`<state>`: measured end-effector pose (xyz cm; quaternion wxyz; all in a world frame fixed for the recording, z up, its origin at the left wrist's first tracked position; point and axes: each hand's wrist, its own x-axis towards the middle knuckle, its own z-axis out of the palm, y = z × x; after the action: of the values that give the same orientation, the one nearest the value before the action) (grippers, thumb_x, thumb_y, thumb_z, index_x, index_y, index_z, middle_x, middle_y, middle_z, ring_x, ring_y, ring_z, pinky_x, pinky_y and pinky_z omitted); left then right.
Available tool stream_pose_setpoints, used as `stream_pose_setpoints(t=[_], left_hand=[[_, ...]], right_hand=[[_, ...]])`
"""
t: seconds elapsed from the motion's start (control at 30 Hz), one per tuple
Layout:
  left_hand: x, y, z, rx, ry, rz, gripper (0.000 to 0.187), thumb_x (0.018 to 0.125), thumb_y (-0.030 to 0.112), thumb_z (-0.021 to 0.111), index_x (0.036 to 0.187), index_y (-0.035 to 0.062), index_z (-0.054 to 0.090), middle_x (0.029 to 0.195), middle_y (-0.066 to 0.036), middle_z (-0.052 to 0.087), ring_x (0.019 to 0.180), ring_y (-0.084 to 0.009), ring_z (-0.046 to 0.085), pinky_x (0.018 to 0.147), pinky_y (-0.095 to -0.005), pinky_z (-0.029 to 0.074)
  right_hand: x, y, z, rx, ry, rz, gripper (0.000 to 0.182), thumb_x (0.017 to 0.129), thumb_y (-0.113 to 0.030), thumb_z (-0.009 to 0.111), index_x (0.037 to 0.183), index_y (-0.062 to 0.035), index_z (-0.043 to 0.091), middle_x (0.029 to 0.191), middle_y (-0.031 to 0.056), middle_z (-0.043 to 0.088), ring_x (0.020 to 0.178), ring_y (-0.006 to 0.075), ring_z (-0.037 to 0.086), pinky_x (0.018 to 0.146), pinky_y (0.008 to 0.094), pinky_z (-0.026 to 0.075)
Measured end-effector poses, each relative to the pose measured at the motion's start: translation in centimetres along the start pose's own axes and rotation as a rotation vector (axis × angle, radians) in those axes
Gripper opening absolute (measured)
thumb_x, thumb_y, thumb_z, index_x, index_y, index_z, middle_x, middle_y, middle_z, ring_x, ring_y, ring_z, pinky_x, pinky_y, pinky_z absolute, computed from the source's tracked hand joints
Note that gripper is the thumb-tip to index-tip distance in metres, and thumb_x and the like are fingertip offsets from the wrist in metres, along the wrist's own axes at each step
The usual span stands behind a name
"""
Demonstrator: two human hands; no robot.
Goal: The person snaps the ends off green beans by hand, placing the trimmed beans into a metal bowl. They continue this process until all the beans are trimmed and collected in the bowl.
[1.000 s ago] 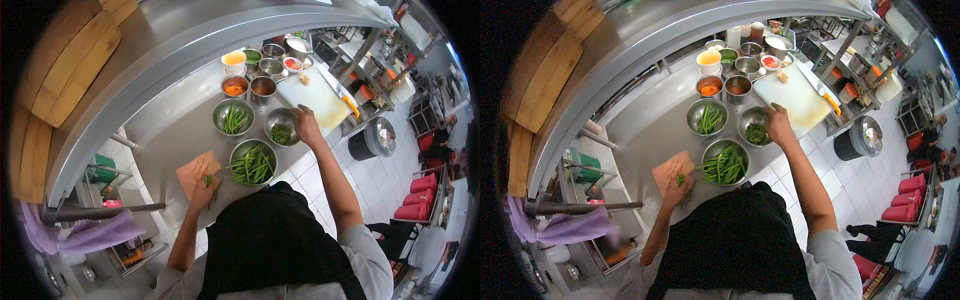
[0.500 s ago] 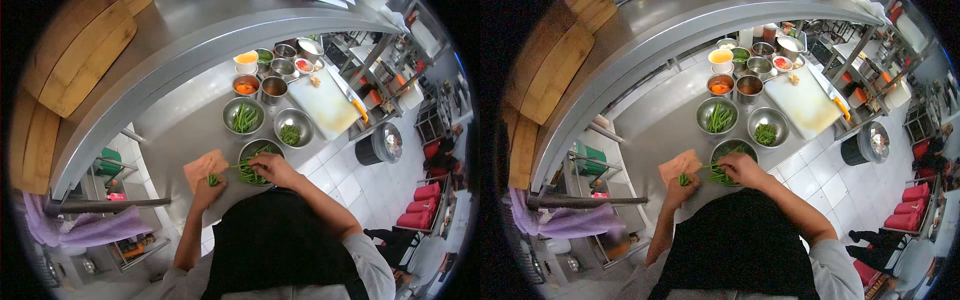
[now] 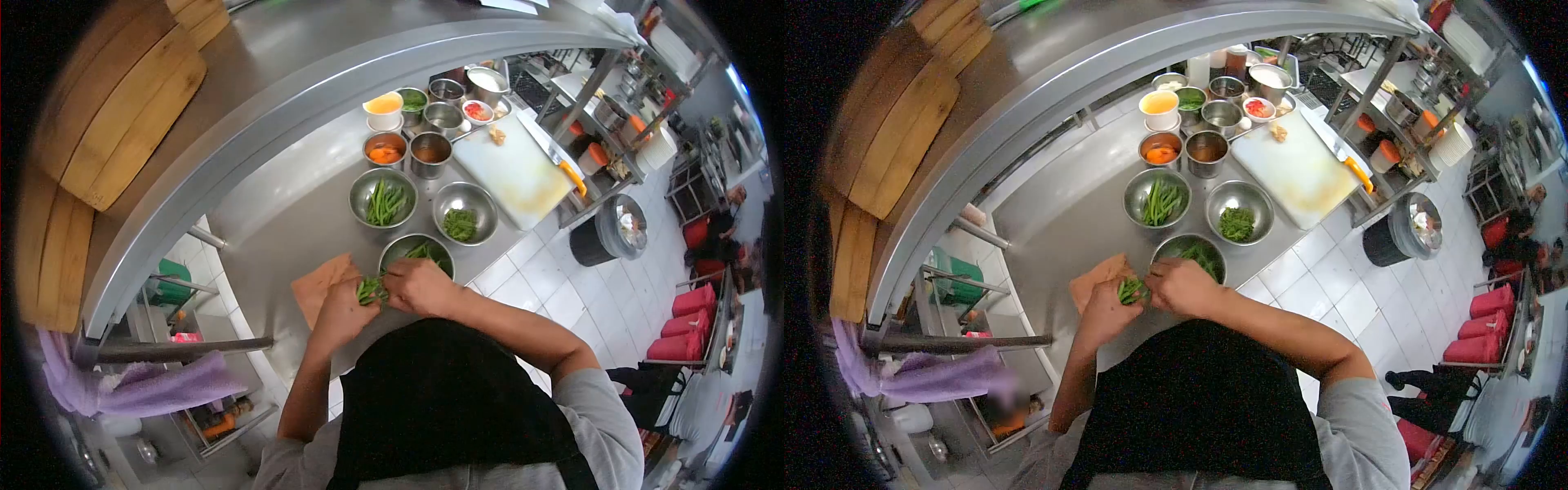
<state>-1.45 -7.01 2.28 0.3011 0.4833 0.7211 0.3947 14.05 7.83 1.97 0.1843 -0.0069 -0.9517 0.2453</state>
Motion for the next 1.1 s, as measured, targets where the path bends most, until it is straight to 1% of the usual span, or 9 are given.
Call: stream_pose_setpoints(t=[0.1,0.17,0.23,0.33,0.43,0.53,0.7,0.87,1.1], left_hand=[[1.0,1.8,0.7,0.112,-0.063,0.034,0.020,0.077,0.011,0.070,0.086,-0.0044,0.063,0.075,-0.017,0.064,0.068,-0.0250,0.063,0.067,-0.0376,0.050],[1.9,2.0,0.5,-0.011,-0.148,-0.053,0.021,0.078,0.012,0.069,0.089,-0.0051,0.063,0.075,-0.015,0.065,0.068,-0.0219,0.062,0.067,-0.0374,0.049],[3.5,1.7,0.2,-0.094,-0.028,-0.078,0.020,0.079,0.012,0.069,0.088,-0.0052,0.064,0.074,-0.012,0.065,0.067,-0.0199,0.061,0.066,-0.0369,0.049],[7.6,2.5,-1.5,-0.127,0.129,-0.159,0.017,0.082,0.012,0.067,0.086,-0.0040,0.064,0.069,-0.006,0.062,0.062,-0.0143,0.057,0.060,-0.0345,0.047],[14.0,2.1,-2.6,-0.157,-0.022,-0.226,0.018,0.084,0.015,0.066,0.089,-0.0026,0.066,0.066,-0.007,0.062,0.057,-0.0144,0.058,0.050,-0.0342,0.044],[19.5,-0.1,-1.3,-0.226,-0.100,-0.251,0.023,0.085,0.019,0.066,0.092,-0.0031,0.066,0.068,-0.009,0.063,0.057,-0.0165,0.060,0.045,-0.0345,0.044],[22.8,-3.4,1.0,-0.131,-0.268,-0.278,0.036,0.087,0.024,0.071,0.107,-0.0050,0.065,0.092,-0.013,0.067,0.075,-0.0199,0.066,0.060,-0.0309,0.054],[18.4,-4.6,1.3,0.251,0.180,0.098,0.038,0.091,0.024,0.071,0.118,-0.0027,0.065,0.098,-0.009,0.068,0.094,-0.0174,0.065,0.091,-0.0306,0.051],[8.1,-6.1,-0.6,-0.292,0.159,-0.092,0.021,0.095,0.013,0.066,0.110,-0.0015,0.068,0.093,-0.006,0.069,0.085,-0.0130,0.062,0.079,-0.0279,0.051]], right_hand=[[-1.3,1.9,1.7,-0.035,0.117,0.084,0.015,0.078,-0.014,0.065,0.084,-0.0009,0.061,0.079,0.0139,0.060,0.074,0.0295,0.064,0.067,0.0413,0.052],[-1.7,4.4,1.3,0.568,0.424,0.680,0.018,0.083,-0.014,0.062,0.093,0.0004,0.067,0.081,0.0107,0.066,0.073,0.0169,0.063,0.068,0.0334,0.051],[-2.5,6.5,-1.1,0.575,0.561,0.631,0.021,0.087,-0.012,0.061,0.101,0.0004,0.070,0.083,0.0075,0.069,0.074,0.0103,0.060,0.069,0.0287,0.050],[-3.6,9.5,-4.0,0.574,0.632,0.587,0.020,0.086,-0.009,0.061,0.102,0.0000,0.070,0.081,0.0044,0.068,0.075,0.0106,0.061,0.069,0.0280,0.050],[-4.2,11.9,-6.5,0.410,0.627,0.659,0.021,0.085,-0.007,0.063,0.104,-0.0005,0.070,0.085,0.0090,0.069,0.079,0.0196,0.066,0.073,0.0327,0.052],[-4.1,12.4,-7.0,-0.252,0.620,0.634,0.027,0.079,-0.006,0.068,0.106,-0.0030,0.070,0.097,0.0209,0.068,0.094,0.0408,0.065,0.085,0.0452,0.053],[-3.1,8.3,-2.5,0.182,0.088,0.502,0.025,0.079,-0.009,0.068,0.103,-0.0027,0.070,0.095,0.0203,0.068,0.091,0.0379,0.066,0.084,0.0457,0.053],[-2.1,6.2,5.6,0.019,0.042,0.253,0.026,0.080,-0.011,0.068,0.106,-0.0065,0.066,0.102,0.0145,0.066,0.097,0.0354,0.065,0.082,0.0448,0.054],[-1.0,6.5,5.4,0.081,-0.073,0.253,0.028,0.080,-0.012,0.069,0.107,-0.0060,0.066,0.104,0.0144,0.066,0.102,0.0371,0.063,0.082,0.0449,0.055]])
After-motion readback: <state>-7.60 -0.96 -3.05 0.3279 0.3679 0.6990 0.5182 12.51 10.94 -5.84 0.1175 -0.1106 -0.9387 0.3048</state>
